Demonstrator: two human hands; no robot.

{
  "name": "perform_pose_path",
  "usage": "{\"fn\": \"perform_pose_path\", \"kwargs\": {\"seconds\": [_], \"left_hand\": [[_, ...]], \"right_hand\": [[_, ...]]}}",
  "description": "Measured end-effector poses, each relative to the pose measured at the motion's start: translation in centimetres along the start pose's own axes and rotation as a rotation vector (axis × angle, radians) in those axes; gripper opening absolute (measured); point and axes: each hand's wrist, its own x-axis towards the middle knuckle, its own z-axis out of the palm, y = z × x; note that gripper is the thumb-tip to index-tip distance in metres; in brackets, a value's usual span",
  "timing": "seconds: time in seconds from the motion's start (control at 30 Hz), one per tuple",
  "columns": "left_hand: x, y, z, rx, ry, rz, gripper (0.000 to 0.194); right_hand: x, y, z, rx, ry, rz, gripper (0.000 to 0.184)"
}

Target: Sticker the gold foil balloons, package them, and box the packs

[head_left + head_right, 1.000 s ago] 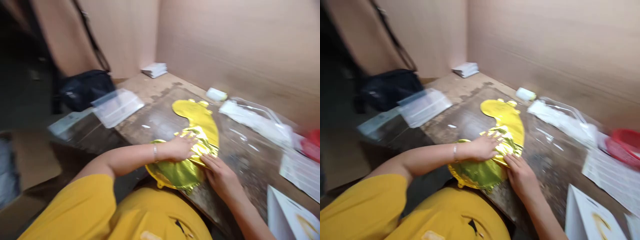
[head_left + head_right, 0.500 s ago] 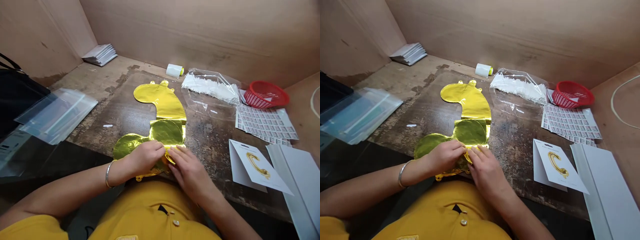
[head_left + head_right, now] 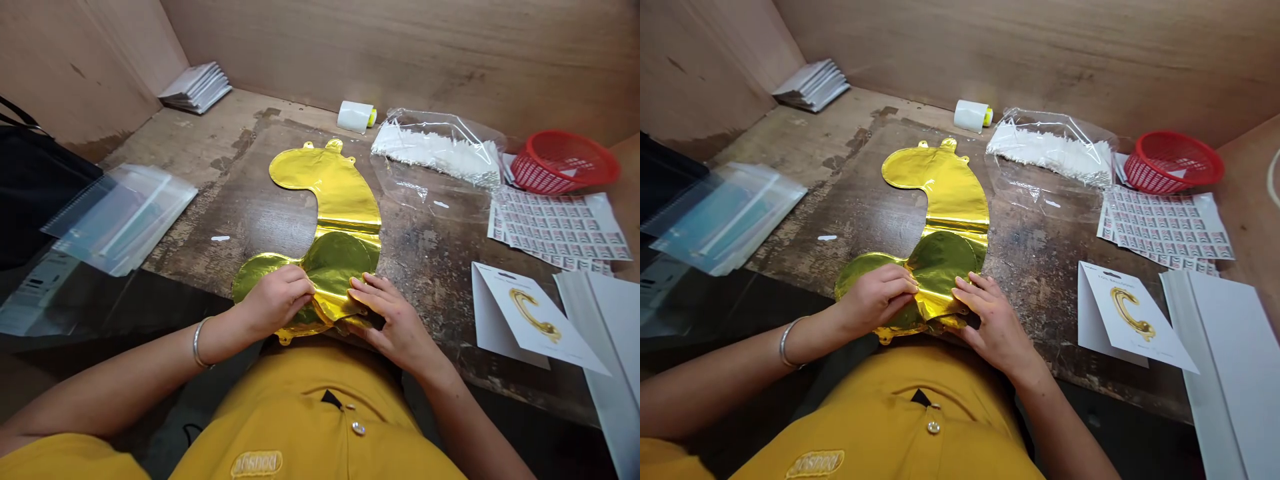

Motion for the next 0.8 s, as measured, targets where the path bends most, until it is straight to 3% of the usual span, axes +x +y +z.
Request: {"fn": "perform_pose_path", "kwargs": {"seconds": [0.1,0.23,0.33,0.47,0.8], "left_hand": [[0.1,0.4,-0.2,0.041,0.007,-0.1,0.012],[1.3,1.1,-0.4,0.119,-0.011,-0.31,0.015],[2.5,1.1,-0.3,0.152,-0.083,-0.41,0.014],[3.5,0.7,-0.1,0.178,-0.139,-0.433,0.014],[3.2,0.7,0.2,0.197,-0.133,-0.442,0.012]], "right_hand": [[0.6,-0.4,0.6,0.03,0.164,0.069,0.016],[1.8,-0.9,1.1,-0.031,0.295,0.169,0.014],[2.6,-1.1,1.2,-0.15,0.292,0.216,0.02],[3.2,-0.9,1.4,-0.27,0.263,0.268,0.026],[3.3,-0.8,1.6,-0.258,0.277,0.353,0.022]]}}
